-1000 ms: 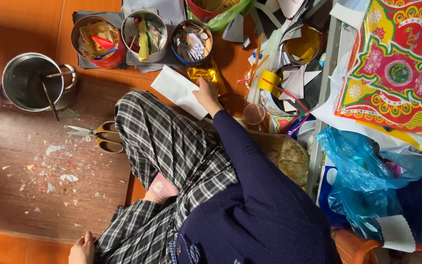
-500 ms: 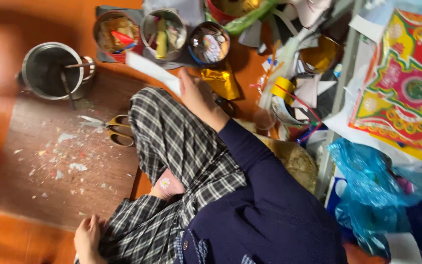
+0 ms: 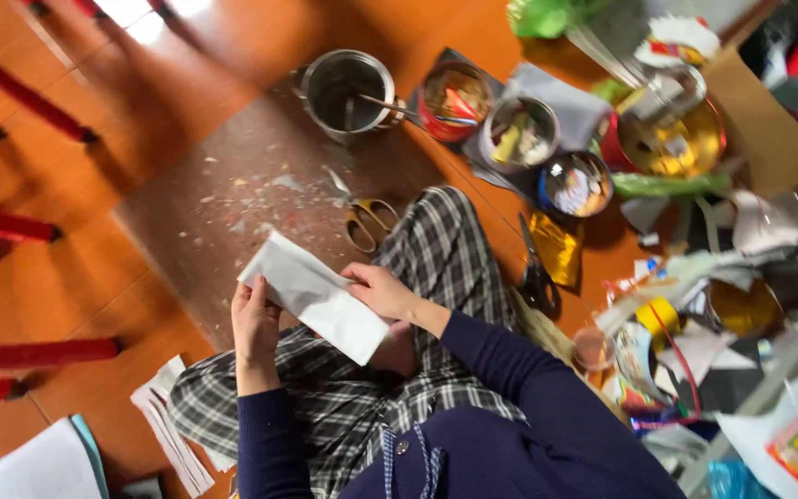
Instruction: Cutting paper strips and sticking them onto a decorative bowl
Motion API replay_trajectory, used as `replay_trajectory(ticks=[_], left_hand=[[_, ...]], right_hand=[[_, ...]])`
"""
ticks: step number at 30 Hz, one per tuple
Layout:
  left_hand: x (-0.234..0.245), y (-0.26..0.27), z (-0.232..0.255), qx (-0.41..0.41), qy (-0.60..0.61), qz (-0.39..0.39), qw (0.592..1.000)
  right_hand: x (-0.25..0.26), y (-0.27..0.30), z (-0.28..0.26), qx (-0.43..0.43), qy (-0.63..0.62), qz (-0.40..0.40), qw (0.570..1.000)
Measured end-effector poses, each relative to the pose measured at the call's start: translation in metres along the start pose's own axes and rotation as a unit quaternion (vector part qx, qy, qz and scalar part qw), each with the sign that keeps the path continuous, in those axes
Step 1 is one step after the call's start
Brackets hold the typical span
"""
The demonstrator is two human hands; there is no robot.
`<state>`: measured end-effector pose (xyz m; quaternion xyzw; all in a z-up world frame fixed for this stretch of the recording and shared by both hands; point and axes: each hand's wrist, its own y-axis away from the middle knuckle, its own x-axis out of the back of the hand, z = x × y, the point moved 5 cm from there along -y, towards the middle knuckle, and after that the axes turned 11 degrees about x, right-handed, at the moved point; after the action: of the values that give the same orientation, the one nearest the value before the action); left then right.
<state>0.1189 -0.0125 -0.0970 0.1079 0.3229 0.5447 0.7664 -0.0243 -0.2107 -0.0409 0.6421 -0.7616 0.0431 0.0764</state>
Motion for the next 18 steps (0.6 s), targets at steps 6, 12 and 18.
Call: replay_trajectory(ticks=[6,12,18], left_hand=[[0.036,-0.026,-0.017,-0.019,0.156,0.076,0.985],[0.061,-0.026,0.012,-0.067,0.062,0.130,0.987],[0.076,-0.034,0.012,-0.087,-0.007,0.165,0.982]], right_hand=[[-0.019,-0.007,0.032,-0.013,0.025,-0.072,0.997],[-0.029,-0.011,0.024,-0.042,-0.098,-0.092,0.990],[-0.029,-0.023,0.015,-0.037,-0.085,-0.043,0.995]])
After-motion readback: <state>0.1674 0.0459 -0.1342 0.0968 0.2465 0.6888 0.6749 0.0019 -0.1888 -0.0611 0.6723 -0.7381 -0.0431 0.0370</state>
